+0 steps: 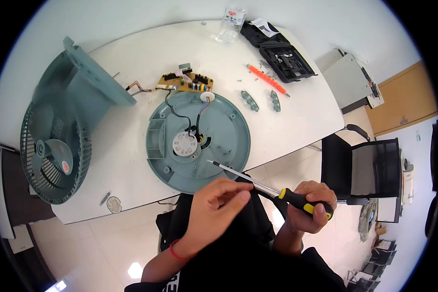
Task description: The person uses a screwdriver to tighten screws on the internal motor housing of a disassembled electric fan. They repeatedly pick up screws, align them with the motor casing, and turn the screwdriver to secure them in place.
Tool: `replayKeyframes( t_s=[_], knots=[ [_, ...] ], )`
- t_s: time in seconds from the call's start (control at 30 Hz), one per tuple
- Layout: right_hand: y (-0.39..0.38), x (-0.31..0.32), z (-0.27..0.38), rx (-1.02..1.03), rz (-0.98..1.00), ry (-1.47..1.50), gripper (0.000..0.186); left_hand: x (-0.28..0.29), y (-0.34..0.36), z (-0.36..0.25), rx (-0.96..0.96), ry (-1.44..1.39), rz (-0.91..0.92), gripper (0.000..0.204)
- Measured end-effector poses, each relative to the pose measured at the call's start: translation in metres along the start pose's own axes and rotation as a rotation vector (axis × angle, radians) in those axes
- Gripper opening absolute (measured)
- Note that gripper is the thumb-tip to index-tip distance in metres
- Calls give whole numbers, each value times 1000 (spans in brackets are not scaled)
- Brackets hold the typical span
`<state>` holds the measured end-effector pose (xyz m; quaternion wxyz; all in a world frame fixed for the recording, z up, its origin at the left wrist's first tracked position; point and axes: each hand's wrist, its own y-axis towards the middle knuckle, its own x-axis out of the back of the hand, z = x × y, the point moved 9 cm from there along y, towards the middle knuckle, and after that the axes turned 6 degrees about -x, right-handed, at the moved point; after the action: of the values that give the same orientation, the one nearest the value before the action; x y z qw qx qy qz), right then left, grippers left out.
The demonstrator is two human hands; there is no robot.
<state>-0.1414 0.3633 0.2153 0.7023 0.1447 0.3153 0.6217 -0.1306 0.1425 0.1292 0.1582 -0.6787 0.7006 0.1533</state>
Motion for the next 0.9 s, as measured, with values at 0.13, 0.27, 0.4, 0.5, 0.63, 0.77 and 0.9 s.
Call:
replayKeyframes(
  t_s=[0.13, 0.27, 0.4, 0.5, 0.63, 0.77, 0.9],
  knots=[
    [10, -20, 9, 0, 56, -82, 27, -5, -19, -43, -456, 644, -136, 45],
    [15, -50, 21, 53, 162, -199, 25, -9, -19, -51, -596, 851, -161, 54],
    [16, -70, 25, 79, 194, -242, 26, -10, -18, -56, -685, 930, -145, 59],
    [18, -78, 22, 52, 190, -269, 26, -6, -18, -52, -620, 890, -151, 59],
    [19, -89, 19, 55, 227, -364, 28, -2, -15, -46, -578, 880, -140, 68],
    [22, -97, 19, 71, 249, -343, 28, 0, -14, -48, -614, 928, -135, 68],
    [25, -104, 18, 68, 278, -308, 23, 2, -14, -52, -606, 967, -111, 68]
  ],
)
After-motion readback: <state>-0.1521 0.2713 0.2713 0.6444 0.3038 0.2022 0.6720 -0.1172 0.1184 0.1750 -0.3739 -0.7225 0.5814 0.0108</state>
